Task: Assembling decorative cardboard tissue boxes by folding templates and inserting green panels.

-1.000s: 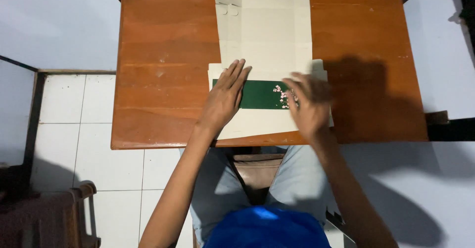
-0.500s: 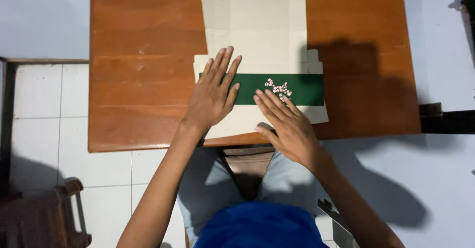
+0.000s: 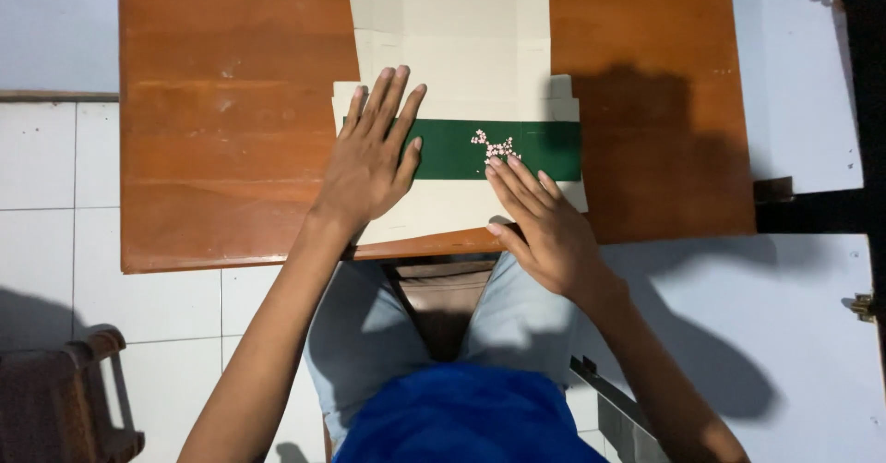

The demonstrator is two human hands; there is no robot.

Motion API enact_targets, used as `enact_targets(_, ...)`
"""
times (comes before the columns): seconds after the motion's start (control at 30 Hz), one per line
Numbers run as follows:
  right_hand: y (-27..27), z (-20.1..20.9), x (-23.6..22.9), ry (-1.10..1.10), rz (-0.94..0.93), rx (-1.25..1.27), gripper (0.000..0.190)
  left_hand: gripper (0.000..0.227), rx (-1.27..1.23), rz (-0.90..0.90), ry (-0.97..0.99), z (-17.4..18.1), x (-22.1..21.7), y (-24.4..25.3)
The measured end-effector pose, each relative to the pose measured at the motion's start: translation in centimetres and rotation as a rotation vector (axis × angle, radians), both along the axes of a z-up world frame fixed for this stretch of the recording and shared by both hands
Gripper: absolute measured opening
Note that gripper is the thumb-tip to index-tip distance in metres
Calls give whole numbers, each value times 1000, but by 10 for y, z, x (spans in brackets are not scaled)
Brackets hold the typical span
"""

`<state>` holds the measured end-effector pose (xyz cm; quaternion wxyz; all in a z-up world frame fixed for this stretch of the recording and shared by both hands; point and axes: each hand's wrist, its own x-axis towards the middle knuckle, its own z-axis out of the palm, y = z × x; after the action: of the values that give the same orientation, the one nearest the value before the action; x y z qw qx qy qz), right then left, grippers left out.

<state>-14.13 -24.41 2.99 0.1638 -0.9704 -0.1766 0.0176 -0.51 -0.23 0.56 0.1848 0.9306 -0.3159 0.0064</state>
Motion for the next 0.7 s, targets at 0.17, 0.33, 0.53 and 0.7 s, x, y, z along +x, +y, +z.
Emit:
enact_targets(0.17,-8,-1,-16,-8,-97,-65,65,61,6,8,-6,-6,-2,1)
enact_targets(0.33,-20,-11,-14,-64,-97,-18,61,60,-23,-10,-29,-11,0,2)
enact_targets(0.53,-15,-6,-15,-282,-80,59,52,56,-156,-81,22,-6,3,8)
enact_targets(0.7,2,8,-38,-202,-194,178,57,34,-302,-37,-229,30,-23,6)
